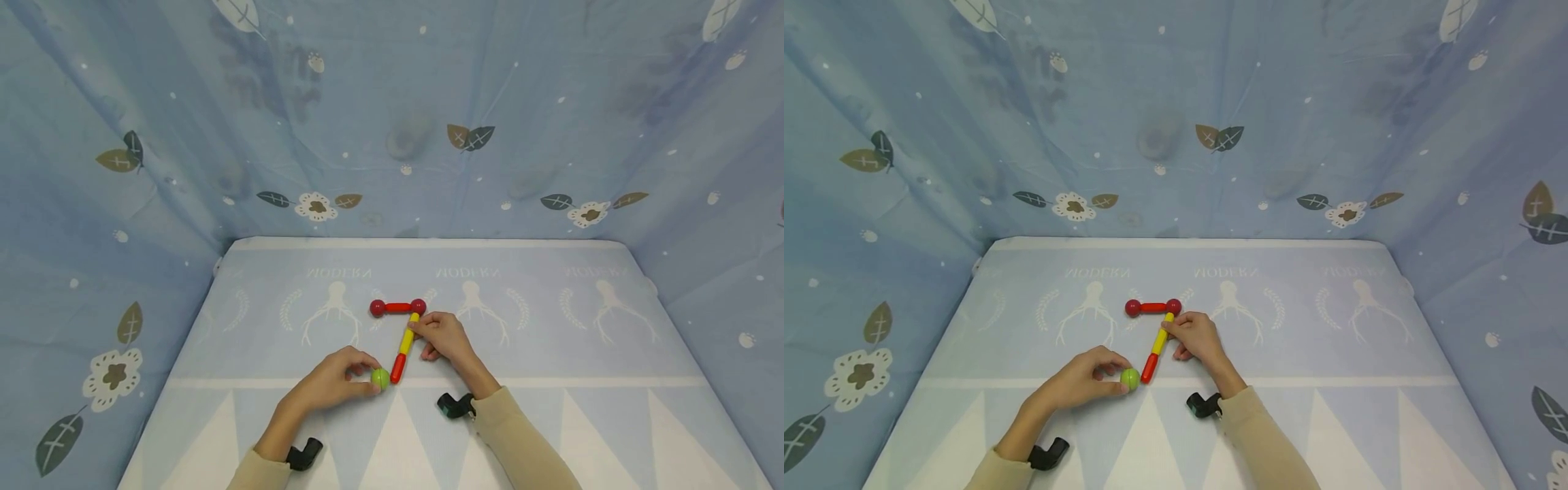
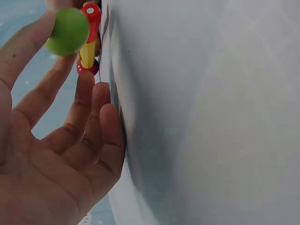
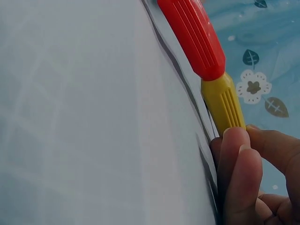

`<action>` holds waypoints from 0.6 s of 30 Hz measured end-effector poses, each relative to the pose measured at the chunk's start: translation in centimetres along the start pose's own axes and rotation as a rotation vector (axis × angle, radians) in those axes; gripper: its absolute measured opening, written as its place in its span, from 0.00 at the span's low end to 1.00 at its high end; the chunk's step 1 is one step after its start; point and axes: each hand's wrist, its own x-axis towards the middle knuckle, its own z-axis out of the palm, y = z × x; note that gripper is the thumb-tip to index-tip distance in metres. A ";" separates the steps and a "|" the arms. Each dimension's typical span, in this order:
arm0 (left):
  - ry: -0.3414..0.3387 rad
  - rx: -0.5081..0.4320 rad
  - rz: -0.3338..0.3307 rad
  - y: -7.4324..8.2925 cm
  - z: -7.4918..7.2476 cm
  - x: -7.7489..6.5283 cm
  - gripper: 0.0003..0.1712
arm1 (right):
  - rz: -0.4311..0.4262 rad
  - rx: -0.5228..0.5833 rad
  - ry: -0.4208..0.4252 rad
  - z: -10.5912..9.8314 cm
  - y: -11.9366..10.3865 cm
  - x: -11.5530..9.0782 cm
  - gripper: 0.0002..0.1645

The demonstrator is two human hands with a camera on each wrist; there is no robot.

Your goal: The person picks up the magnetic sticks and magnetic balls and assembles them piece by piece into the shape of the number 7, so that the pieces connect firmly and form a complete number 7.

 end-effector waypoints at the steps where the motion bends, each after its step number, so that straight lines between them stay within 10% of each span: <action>1: -0.019 0.007 0.007 -0.1 0.0 0.0 0.19 | 0.001 0.001 -0.001 0.0 0.0 0.0 0.21; 18: -0.070 0.084 0.042 0.6 0.8 0.3 0.16 | 0.009 0.033 -0.029 -0.1 0.2 0.3 0.23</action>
